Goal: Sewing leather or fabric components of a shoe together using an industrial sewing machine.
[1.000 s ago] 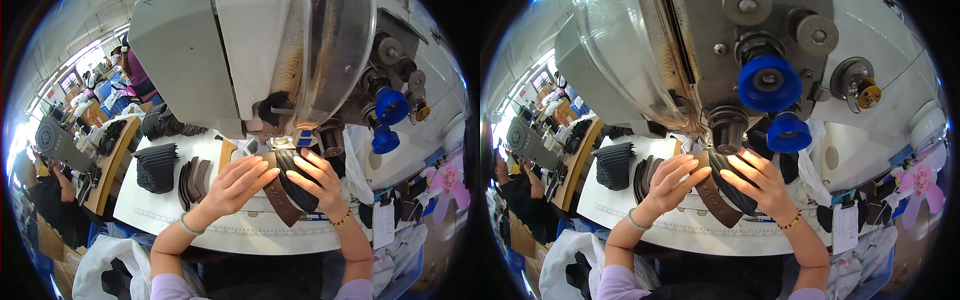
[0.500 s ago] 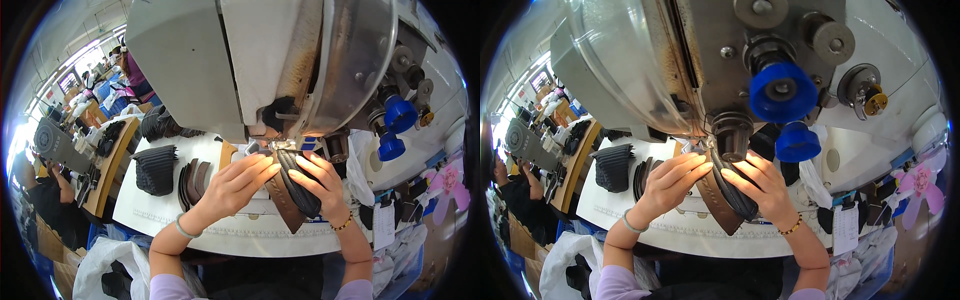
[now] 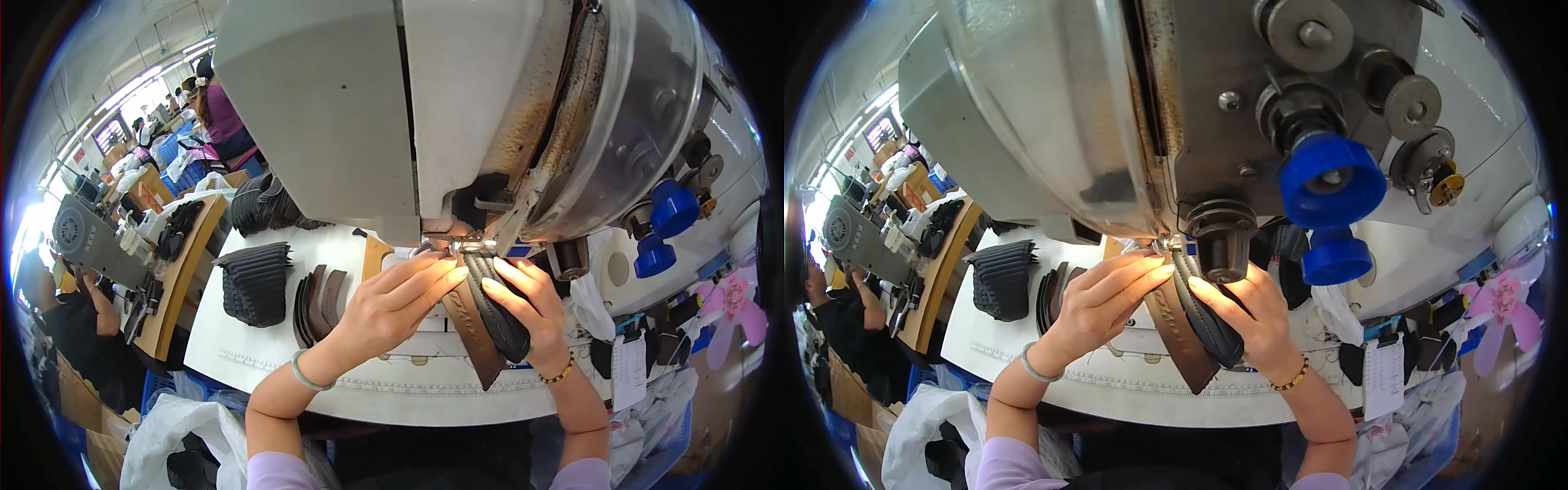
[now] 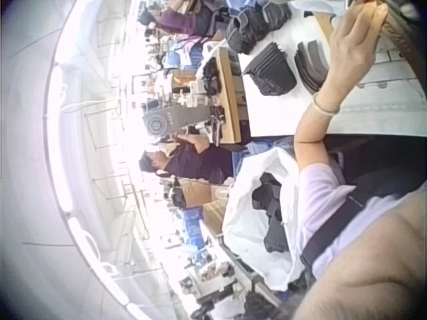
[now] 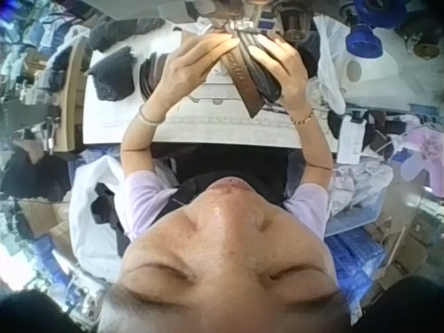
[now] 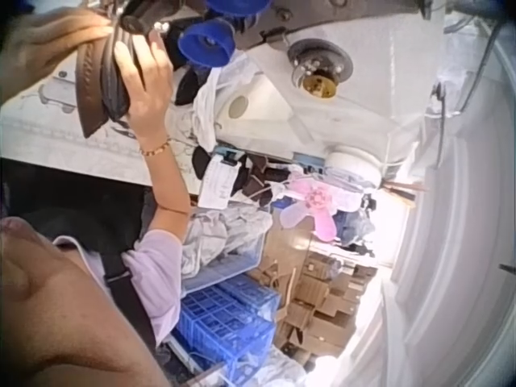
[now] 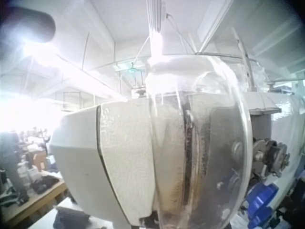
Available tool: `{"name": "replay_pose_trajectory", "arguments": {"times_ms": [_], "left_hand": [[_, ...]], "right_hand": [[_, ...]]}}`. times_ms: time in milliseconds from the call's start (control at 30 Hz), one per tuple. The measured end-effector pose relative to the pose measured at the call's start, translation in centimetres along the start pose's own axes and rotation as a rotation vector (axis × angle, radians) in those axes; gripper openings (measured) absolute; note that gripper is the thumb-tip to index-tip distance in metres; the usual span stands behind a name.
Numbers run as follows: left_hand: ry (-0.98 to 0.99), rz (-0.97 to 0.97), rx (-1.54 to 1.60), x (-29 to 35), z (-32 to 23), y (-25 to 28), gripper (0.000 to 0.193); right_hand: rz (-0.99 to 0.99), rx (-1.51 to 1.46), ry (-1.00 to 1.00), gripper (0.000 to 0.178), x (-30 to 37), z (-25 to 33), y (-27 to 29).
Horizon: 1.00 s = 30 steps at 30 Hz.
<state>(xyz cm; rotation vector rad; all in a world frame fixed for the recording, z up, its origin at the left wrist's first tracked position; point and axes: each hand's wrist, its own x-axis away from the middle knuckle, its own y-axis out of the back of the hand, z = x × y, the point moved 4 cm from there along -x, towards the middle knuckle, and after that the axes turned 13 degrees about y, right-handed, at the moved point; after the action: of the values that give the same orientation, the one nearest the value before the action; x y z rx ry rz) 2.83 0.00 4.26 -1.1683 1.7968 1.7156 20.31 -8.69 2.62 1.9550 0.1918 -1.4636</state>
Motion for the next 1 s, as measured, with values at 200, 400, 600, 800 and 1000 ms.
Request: {"name": "replay_pose_trajectory", "arguments": {"times_ms": [200,400,600,800,1000], "left_hand": [[0.006,-0.013,-0.006,-0.1,0.0,-0.3,0.044],[-0.026,-0.081,-0.066,-0.2,-0.1,-0.2,0.045],[-0.046,-0.041,-0.085,0.3,0.6,-0.5,0.046],[-0.069,-0.083,-0.134,0.1,-0.4,0.0,0.039],[-0.246,-0.158,-0.281,1.0,-2.4,-0.2,0.032]], "right_hand": [[-0.005,-0.010,-0.022,0.038,-0.1,-0.1,0.0],[0.019,-0.042,-0.063,0.034,-0.1,-0.3,0.0],[-0.003,-0.070,-0.067,0.031,0.5,-0.6,-0.5],[0.018,0.014,-0.012,0.031,0.5,-0.2,-0.2],[0.009,0.004,0.265,0.025,1.9,0.0,-0.1]]}}
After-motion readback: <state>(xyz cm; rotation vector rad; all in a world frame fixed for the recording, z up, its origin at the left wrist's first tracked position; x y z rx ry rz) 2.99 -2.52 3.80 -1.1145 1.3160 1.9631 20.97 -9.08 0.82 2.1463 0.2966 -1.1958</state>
